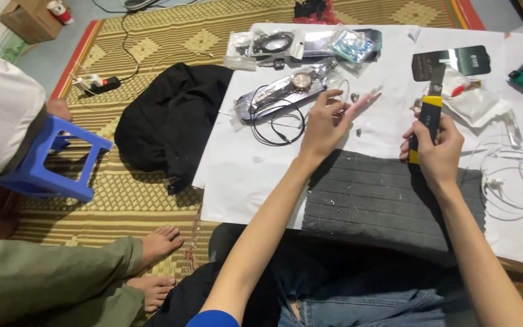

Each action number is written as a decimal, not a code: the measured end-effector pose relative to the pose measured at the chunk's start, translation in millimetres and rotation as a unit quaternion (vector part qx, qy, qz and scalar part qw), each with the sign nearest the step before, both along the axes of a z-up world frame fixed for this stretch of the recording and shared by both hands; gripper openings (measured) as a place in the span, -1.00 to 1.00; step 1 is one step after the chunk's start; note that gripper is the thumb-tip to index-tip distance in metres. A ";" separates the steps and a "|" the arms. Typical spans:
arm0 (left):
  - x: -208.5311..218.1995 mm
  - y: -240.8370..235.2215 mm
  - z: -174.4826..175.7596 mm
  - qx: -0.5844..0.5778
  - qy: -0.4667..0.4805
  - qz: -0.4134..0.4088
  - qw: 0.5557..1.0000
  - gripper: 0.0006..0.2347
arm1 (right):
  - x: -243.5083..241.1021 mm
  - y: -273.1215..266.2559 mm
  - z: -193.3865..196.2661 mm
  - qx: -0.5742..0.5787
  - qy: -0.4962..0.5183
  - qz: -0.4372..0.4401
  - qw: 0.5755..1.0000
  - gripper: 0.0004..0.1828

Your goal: The person sits on the floor repairing a pair of wired earphones. They hold the cable and earpiece, cut and strip the wire with a utility knife, manipulate small connector parts by hand, and use a pink-handled screwdriver on the components while arranging parts on the work surface.

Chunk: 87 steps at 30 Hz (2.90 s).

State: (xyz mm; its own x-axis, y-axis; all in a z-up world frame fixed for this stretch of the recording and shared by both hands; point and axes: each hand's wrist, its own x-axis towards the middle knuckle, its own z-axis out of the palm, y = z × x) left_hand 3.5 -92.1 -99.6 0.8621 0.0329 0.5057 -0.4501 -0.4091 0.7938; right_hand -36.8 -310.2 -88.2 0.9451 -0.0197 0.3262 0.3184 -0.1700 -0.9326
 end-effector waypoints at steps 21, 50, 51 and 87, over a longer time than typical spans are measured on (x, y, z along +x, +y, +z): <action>0.9 2.7 -6.0 0.060 -0.039 -0.008 0.997 -0.85 | 0.1 1.1 0.5 -0.009 -0.003 0.005 1.000 -0.82; 51.3 -36.4 -18.4 0.242 -0.087 -0.024 0.966 -0.82 | -4.7 -32.9 67.2 0.078 0.044 -0.001 0.996 -0.59; 51.9 -36.4 -15.6 0.238 -0.091 -0.029 0.967 -0.82 | -1.7 -41.0 65.5 0.074 0.042 -0.008 0.996 -0.59; 38.9 -18.5 -0.5 0.188 -0.029 -0.101 0.977 -0.80 | 46.8 -182.1 3.1 -0.546 -0.052 -0.253 0.797 -0.55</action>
State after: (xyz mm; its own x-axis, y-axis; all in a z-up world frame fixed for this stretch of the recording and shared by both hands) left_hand 42.4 -110.6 -100.1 0.8015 -0.3328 0.4969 -0.5914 -0.5645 0.5758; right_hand 9.9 -492.3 -85.1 0.8727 -0.0404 0.4865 0.0175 -0.9933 -0.1139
